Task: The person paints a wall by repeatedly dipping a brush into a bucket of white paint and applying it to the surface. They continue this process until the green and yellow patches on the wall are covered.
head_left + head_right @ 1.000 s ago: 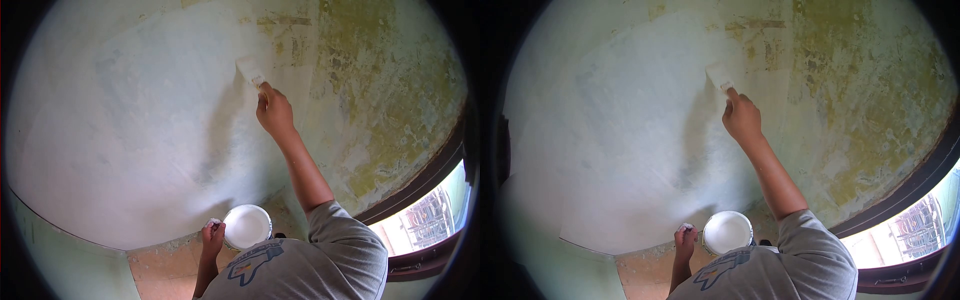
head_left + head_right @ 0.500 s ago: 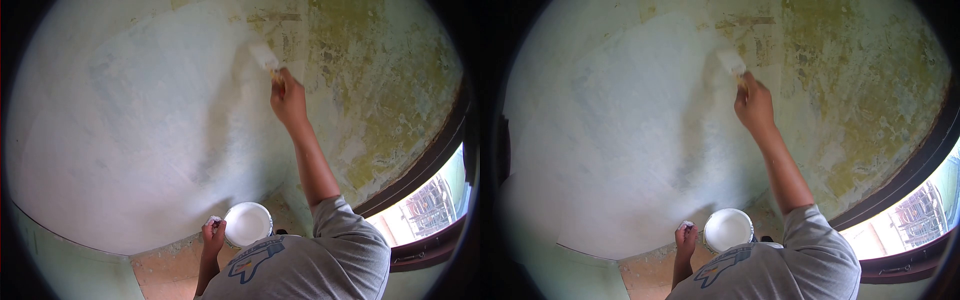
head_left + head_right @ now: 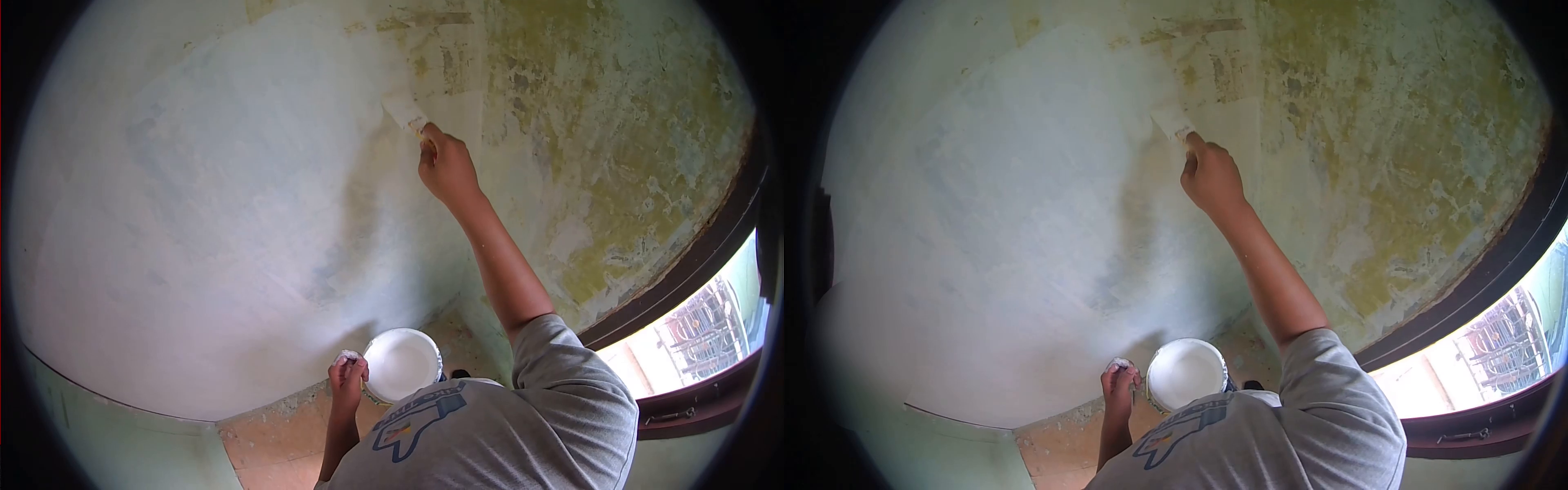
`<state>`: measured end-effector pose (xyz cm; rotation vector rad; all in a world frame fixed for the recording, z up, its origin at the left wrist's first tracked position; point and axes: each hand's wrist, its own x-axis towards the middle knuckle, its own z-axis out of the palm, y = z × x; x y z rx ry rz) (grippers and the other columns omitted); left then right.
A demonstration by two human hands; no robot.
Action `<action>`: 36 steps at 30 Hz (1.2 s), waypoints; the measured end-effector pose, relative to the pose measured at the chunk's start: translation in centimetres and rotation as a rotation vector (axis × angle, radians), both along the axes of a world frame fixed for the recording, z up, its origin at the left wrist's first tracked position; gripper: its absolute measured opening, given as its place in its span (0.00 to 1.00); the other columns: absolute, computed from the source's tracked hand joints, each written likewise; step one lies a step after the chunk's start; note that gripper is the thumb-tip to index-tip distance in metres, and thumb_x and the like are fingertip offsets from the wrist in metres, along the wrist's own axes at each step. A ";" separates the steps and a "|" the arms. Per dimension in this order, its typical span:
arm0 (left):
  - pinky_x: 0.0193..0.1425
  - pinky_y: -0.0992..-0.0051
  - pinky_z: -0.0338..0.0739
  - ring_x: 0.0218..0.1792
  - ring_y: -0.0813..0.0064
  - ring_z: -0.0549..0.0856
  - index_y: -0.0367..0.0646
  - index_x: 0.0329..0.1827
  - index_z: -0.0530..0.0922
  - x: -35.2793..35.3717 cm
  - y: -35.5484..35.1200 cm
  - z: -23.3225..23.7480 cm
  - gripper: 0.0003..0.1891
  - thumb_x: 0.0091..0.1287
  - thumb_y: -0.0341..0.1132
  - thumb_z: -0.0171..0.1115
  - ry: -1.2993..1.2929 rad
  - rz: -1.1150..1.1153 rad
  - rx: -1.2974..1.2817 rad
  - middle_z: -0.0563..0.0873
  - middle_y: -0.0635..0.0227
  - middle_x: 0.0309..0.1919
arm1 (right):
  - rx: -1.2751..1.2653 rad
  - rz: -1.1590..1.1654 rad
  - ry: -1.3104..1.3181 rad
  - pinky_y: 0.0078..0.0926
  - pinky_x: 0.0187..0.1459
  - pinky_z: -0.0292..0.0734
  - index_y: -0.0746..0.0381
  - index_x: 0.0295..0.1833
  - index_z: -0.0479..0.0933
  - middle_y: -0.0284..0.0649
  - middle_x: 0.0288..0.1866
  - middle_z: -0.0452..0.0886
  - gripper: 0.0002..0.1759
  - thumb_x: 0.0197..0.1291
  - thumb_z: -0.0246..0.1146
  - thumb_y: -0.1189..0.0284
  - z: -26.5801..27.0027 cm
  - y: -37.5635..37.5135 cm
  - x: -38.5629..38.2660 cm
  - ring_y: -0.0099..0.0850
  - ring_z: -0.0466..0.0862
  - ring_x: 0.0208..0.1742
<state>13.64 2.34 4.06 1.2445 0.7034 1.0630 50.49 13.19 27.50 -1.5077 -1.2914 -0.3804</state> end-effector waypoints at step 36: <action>0.32 0.74 0.71 0.25 0.79 0.78 0.37 0.30 0.80 9.2 -3.3 2.0 0.09 0.65 0.31 0.69 0.575 0.168 0.290 0.81 0.69 0.22 | 0.271 0.593 0.569 0.20 0.32 0.67 0.62 0.46 0.70 0.30 0.30 0.71 0.12 0.82 0.46 0.67 -3.8 8.0 8.0 0.18 0.67 0.28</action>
